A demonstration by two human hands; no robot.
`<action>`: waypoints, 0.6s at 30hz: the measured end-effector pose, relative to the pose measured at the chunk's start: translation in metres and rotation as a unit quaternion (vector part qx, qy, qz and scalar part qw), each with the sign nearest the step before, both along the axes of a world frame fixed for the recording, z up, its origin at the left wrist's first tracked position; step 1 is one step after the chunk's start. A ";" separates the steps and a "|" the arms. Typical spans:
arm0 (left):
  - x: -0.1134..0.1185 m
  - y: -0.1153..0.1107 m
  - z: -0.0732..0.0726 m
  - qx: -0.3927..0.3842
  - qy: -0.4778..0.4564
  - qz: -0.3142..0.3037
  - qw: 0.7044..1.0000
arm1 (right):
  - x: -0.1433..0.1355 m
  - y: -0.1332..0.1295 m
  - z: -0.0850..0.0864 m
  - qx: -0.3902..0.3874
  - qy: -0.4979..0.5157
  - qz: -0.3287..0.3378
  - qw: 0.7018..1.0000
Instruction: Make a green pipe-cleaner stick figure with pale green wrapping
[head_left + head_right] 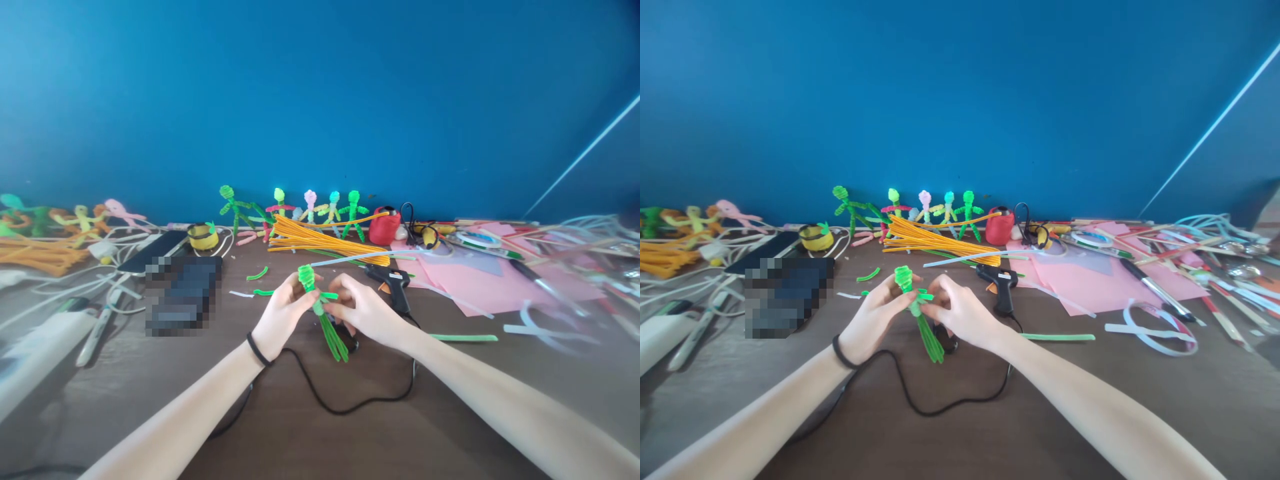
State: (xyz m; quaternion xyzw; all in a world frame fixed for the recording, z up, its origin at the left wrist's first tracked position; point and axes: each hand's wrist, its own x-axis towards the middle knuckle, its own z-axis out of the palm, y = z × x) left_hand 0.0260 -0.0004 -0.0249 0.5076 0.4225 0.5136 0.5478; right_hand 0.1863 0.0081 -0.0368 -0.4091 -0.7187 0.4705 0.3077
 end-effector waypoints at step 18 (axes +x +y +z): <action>0.003 0.000 0.001 0.004 0.051 0.014 0.999 | -0.003 -0.007 0.003 0.053 0.009 -0.003 0.999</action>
